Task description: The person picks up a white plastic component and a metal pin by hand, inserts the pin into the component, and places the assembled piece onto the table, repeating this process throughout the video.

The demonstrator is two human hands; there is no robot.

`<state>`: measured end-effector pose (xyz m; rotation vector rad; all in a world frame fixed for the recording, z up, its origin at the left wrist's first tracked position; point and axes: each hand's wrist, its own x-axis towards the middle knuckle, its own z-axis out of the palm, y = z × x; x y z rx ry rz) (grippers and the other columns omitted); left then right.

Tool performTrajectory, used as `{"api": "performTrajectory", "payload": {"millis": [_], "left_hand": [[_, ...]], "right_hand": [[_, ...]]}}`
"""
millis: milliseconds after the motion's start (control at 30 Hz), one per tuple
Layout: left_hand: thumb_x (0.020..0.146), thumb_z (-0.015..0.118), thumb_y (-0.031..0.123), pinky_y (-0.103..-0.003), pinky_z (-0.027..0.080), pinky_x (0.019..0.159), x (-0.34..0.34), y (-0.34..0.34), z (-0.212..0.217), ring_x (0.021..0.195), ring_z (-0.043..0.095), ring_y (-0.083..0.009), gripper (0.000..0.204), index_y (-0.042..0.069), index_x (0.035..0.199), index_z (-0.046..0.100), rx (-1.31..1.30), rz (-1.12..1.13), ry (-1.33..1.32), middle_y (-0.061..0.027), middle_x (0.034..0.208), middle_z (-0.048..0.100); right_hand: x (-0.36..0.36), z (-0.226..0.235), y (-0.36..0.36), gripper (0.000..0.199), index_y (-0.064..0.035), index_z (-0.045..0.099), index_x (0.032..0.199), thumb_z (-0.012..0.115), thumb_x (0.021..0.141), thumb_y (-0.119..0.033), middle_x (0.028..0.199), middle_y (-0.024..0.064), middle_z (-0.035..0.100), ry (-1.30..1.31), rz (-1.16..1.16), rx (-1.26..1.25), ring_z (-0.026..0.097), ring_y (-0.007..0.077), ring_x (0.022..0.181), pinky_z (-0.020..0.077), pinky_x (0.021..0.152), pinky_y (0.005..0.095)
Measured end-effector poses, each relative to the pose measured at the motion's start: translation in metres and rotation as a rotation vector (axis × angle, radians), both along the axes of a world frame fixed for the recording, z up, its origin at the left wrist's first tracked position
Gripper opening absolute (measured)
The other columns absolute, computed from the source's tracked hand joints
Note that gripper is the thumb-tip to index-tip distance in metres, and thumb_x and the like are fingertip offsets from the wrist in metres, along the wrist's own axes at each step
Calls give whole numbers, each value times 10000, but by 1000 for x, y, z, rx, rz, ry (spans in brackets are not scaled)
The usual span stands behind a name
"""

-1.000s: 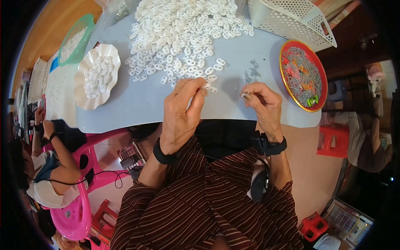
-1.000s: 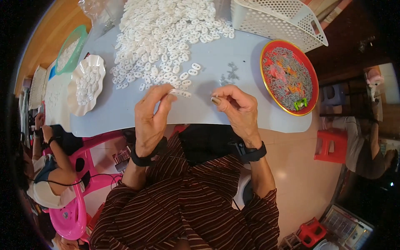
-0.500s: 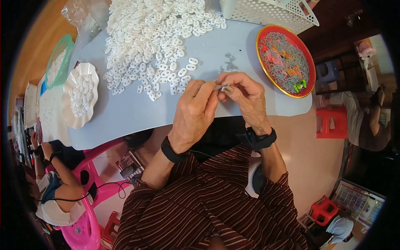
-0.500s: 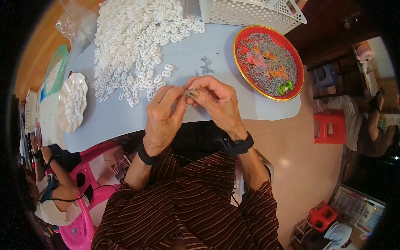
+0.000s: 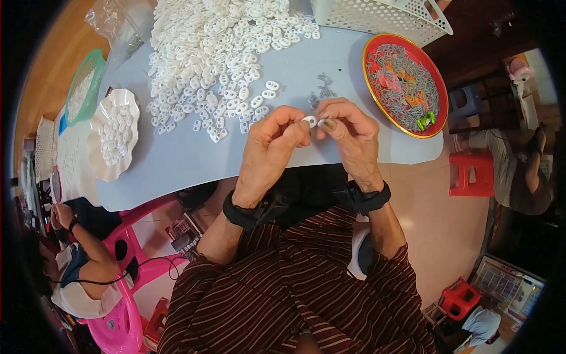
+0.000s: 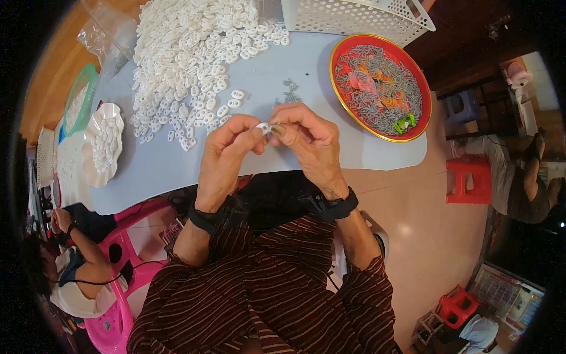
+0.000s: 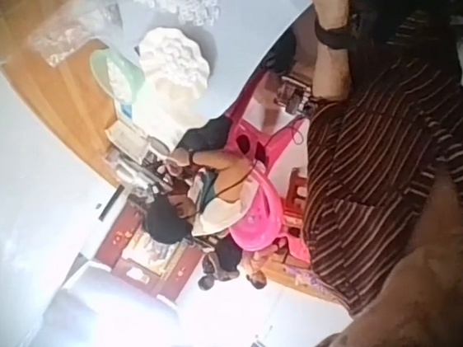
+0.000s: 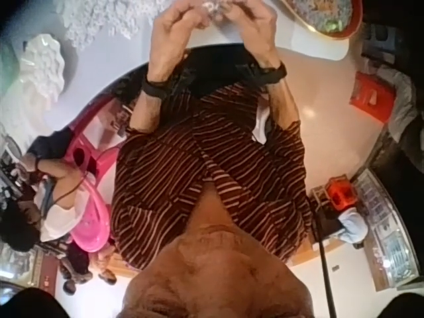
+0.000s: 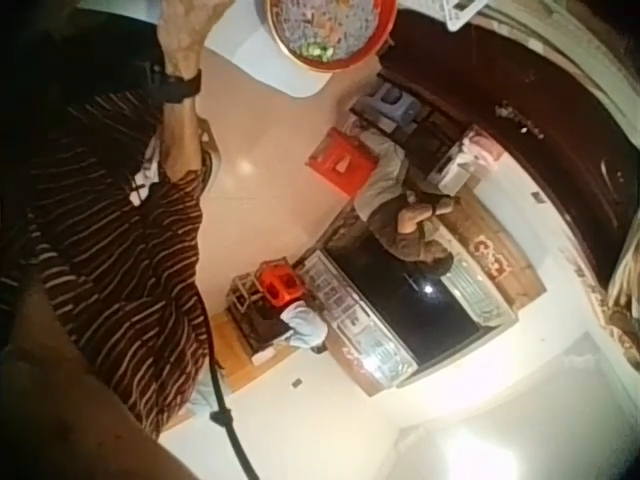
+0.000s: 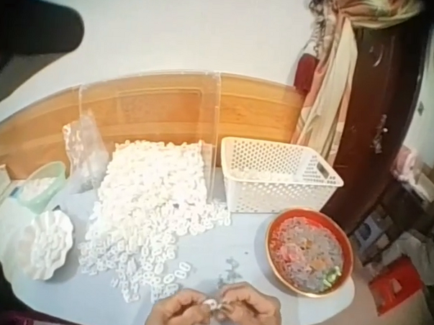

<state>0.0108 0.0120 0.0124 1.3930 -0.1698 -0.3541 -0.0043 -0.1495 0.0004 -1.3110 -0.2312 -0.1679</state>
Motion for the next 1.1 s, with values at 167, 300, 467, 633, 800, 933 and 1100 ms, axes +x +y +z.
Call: {"api": "performTrajectory", "payload": {"millis": [167,300,467,633,800,933,1100], "left_hand": [[923,550,118,-226,436,692,6,0,0,710,527,-73,146,-13,908,614,-179,121,54,-4,726,587],[925,547,125,-232,439,686,8,0,-1,699,523,-74,157,-15,907,618,-214,111,44,-5,721,586],[923,551,141,-220,415,655,10,-1,-3,692,508,-61,164,-5,890,619,-89,74,-20,4,712,578],[916,560,153,-201,366,589,13,2,-3,646,477,-39,163,6,879,618,18,61,-63,21,683,565],[913,560,160,-200,348,557,15,5,-5,609,452,-34,165,8,876,613,85,19,-84,26,661,552],[914,549,157,-217,351,550,15,6,-6,607,443,-50,166,6,861,596,117,-5,-129,20,661,543],[919,532,156,-241,361,546,19,11,-5,612,448,-77,178,-2,849,570,134,-63,-181,0,648,525]], "right_hand": [[-2,-2,-2,136,27,638,1001,636,881,-38,869,41,620,44,-3,-164,554,86,697,452,629,199],[-2,3,3,149,16,634,1012,646,871,-32,857,29,623,87,0,-192,546,78,688,454,621,199],[-2,4,5,182,13,581,1034,646,869,-29,848,34,622,117,-4,-148,542,72,687,464,624,205],[-2,5,5,238,13,530,1064,646,859,-18,834,36,619,159,9,-161,538,67,689,459,620,205],[-2,3,4,293,12,505,1098,649,843,-1,833,31,616,180,14,-162,531,60,694,446,627,198],[-2,4,3,298,11,500,1104,640,841,8,831,27,613,187,29,-166,533,55,702,445,632,196],[-3,5,3,283,8,531,1103,638,841,3,847,22,625,169,21,-212,540,50,716,447,644,192]]}}
